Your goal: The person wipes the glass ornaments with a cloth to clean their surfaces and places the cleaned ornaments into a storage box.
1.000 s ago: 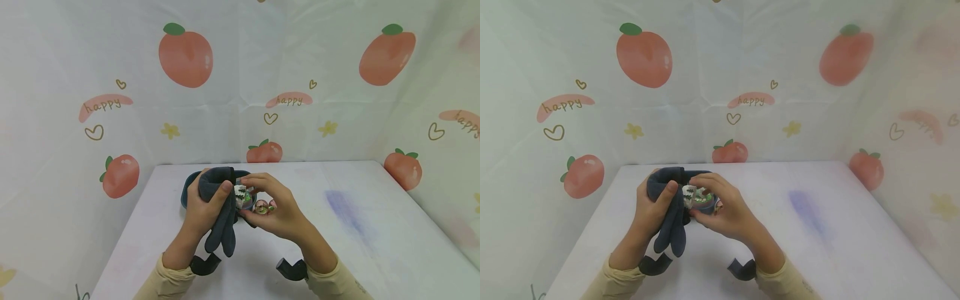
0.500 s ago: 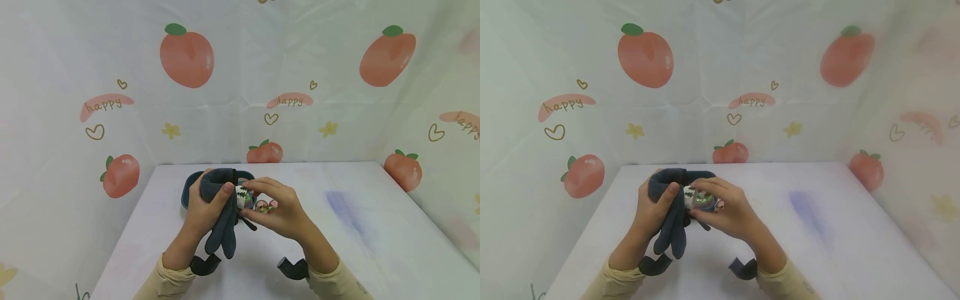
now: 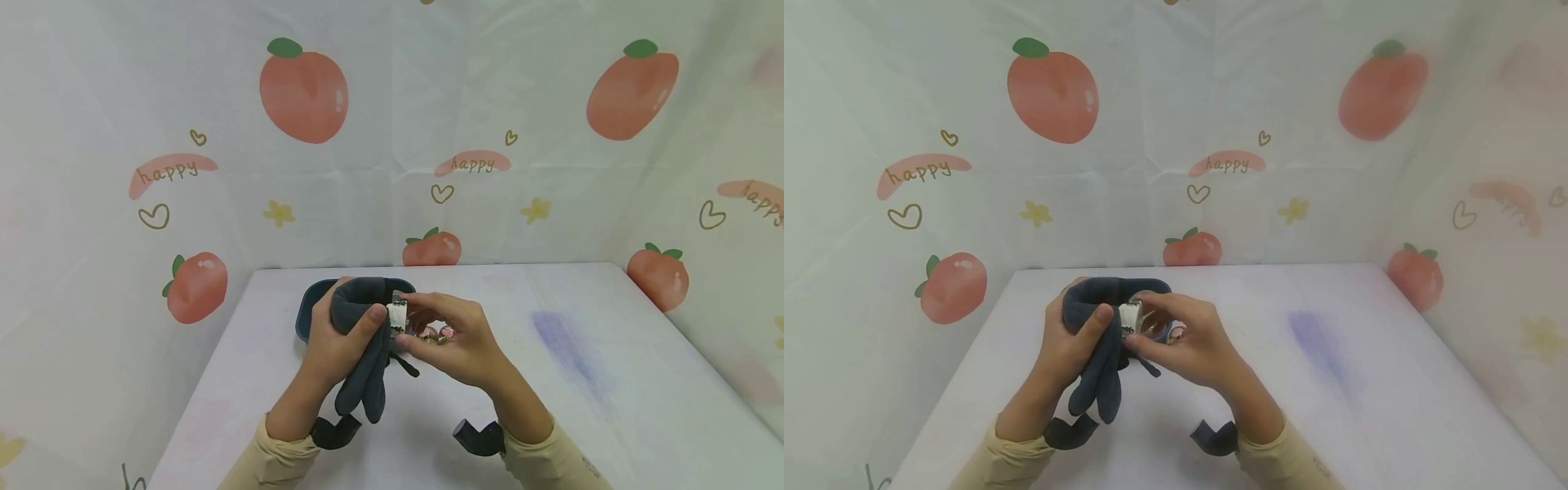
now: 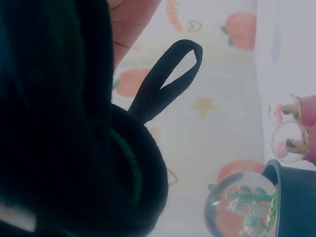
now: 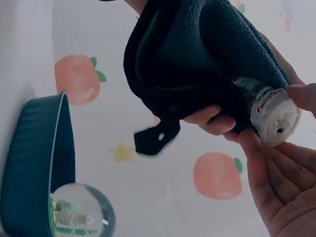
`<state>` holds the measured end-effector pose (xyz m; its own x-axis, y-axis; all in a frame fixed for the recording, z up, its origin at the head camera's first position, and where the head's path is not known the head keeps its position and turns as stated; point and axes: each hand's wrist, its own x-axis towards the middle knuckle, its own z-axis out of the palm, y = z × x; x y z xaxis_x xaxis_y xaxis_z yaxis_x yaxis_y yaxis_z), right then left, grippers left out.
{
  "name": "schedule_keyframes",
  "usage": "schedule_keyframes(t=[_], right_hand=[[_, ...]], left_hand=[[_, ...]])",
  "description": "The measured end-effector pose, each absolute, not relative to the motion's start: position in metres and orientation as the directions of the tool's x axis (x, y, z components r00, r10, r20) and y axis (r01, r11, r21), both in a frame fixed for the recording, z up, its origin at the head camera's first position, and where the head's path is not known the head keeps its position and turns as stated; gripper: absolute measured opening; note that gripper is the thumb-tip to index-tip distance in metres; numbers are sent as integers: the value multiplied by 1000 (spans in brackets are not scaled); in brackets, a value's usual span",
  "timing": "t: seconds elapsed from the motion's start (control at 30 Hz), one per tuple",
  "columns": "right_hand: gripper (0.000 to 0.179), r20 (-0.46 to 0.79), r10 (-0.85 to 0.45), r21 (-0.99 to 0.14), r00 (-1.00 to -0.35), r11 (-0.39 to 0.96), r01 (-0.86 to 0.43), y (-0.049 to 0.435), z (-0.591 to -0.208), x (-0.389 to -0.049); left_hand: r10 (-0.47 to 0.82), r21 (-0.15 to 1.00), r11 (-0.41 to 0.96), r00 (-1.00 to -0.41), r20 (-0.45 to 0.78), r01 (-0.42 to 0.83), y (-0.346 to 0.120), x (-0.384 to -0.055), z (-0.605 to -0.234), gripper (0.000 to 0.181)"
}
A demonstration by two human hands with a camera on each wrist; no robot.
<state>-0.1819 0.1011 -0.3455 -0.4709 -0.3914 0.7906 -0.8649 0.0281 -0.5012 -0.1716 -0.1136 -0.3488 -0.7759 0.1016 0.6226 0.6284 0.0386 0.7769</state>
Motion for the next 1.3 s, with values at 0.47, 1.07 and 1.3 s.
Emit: schedule_keyframes(t=[0.47, 1.07, 1.3], right_hand=[[48, 789, -325, -532, -521, 64, -844, 105, -343, -179], [42, 695, -340, -648, -633, 85, -757, 111, -342, -179], [52, 693, -369, -646, -619, 63, -761, 109, -341, -179]], left_hand=[[111, 772, 45, -771, 627, 634, -115, -174, -349, 56], [87, 786, 0, -783, 615, 618, -120, -174, -349, 51], [94, 785, 24, -783, 615, 619, -117, -174, -350, 53]])
